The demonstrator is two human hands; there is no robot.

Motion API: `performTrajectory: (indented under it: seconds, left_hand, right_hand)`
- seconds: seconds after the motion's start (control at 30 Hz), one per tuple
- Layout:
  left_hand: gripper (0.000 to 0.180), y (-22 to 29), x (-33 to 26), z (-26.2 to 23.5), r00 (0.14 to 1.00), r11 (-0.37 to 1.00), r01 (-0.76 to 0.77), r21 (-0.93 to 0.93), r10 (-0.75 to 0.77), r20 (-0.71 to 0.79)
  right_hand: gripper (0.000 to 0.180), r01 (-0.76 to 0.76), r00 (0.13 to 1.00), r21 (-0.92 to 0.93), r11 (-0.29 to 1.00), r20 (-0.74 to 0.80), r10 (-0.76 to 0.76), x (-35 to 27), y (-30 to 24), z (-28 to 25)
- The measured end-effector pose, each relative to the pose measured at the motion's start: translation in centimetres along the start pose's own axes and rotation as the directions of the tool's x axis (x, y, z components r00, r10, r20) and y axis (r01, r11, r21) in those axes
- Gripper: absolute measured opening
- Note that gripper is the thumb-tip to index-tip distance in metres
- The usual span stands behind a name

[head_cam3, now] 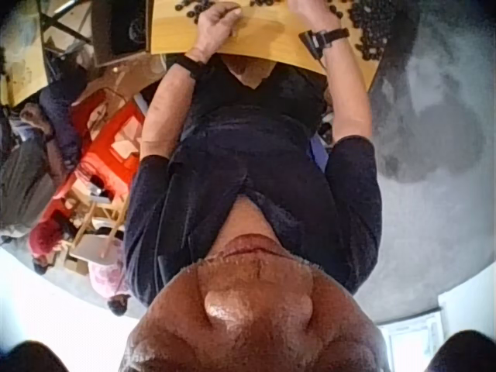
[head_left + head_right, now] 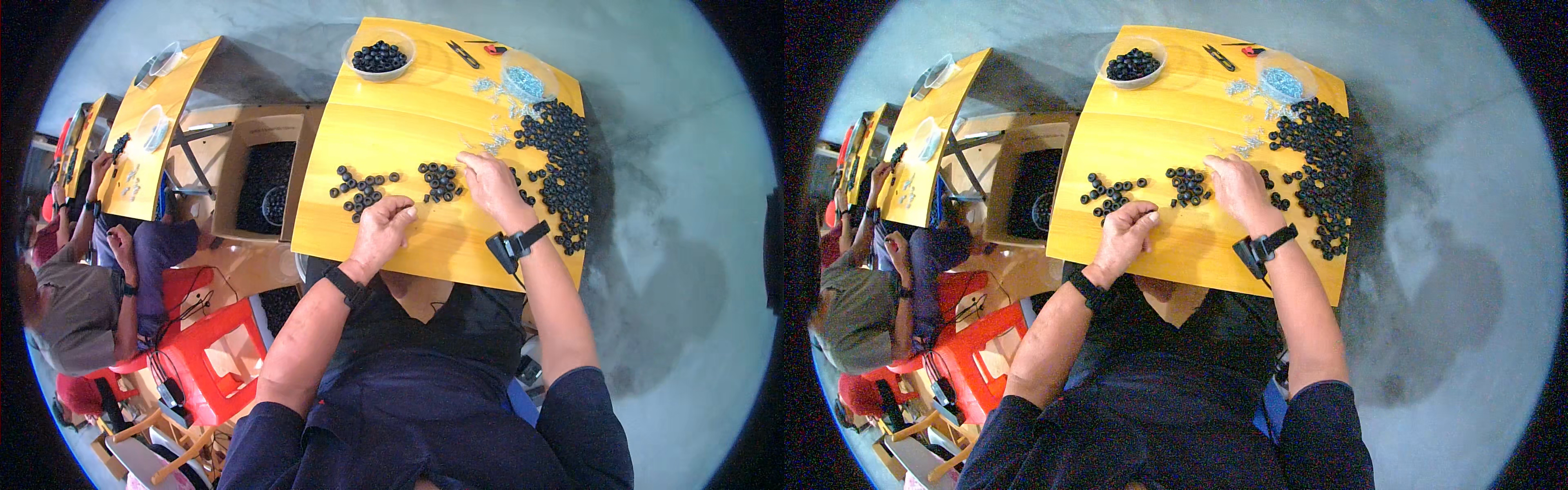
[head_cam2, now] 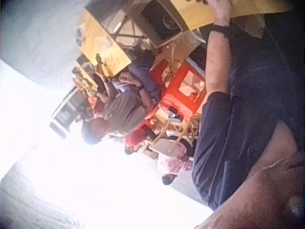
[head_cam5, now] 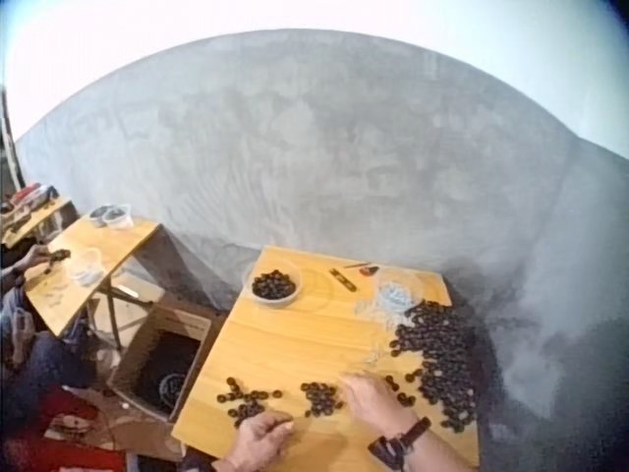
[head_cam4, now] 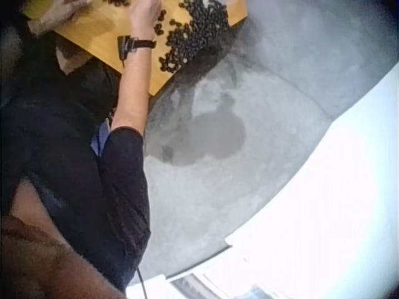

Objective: Sorting and inspecting black rubber or plastic components on a table.

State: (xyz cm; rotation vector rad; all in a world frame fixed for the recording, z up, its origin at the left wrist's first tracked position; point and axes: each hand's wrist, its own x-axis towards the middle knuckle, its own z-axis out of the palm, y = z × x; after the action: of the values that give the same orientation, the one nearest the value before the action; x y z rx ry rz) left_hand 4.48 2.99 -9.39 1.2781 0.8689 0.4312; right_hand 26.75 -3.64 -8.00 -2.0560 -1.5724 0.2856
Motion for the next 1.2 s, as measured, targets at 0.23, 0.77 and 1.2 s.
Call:
performTrajectory:
  seconds: [0.23, 0.77, 1.2]
  left_hand:
    - [0.018, 1.3, -0.7, -0.3, 0.993, 0.987, 0.052, -0.150, -0.036, 0.108]
    - [0.015, 3.2, -4.7, -0.8, 0.966, 0.955, 0.002, -0.296, 0.074, 0.246]
    - [0.017, 4.6, -7.4, -0.5, 0.939, 0.927, -0.070, -0.369, 0.186, 0.289]
  right_hand:
    - [0.015, 0.088, 0.991, -0.123, 0.988, 0.115, -0.074, 1.6, 0.6, 0.2]
    - [0.008, -0.131, 0.991, 0.550, 0.825, 0.055, 0.120, -3.7, -6.8, -3.4]
    - [0.009, 0.160, 0.987, 0.542, 0.825, -0.074, -0.143, -7.1, -12.5, -6.0]
